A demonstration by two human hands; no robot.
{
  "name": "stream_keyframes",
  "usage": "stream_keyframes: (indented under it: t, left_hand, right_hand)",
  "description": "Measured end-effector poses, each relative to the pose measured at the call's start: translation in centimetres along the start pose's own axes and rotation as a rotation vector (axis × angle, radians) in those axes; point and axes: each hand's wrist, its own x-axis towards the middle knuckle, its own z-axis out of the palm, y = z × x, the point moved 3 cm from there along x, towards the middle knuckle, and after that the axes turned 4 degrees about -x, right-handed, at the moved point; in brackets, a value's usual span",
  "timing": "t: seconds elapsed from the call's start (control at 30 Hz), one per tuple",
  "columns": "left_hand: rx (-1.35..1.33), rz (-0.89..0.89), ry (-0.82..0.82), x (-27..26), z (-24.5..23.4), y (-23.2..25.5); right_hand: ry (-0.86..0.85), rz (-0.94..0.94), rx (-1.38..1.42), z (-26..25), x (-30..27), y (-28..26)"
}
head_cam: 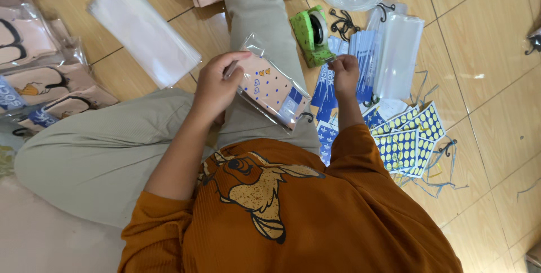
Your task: The person places pairs of socks into clear plastic sleeves by hand while sitting on the floor among piles of packaged and unpackaged goods.
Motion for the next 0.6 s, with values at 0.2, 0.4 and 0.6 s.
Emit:
stream_keyframes:
  t: [0.2,0.4,0.6]
  left_hand:
    - [0.076,-0.044,-0.175,-0.2,0.6,-2.0]
    - [0.168,0.166,-0.209,-2.4,-0.2,0.8]
    - [0.415,0.288,0.482,-10.6,-17.4,7.4]
  right_hand:
    - [-0.29,0.181,-0.641,0.9,-1.7,-6.0]
    - [-0.743,-0.377,-0.165,9.8,-8.1,-24.4]
    - [-0.781,-0.354,-0.436,17.2,-0.9,-22.3]
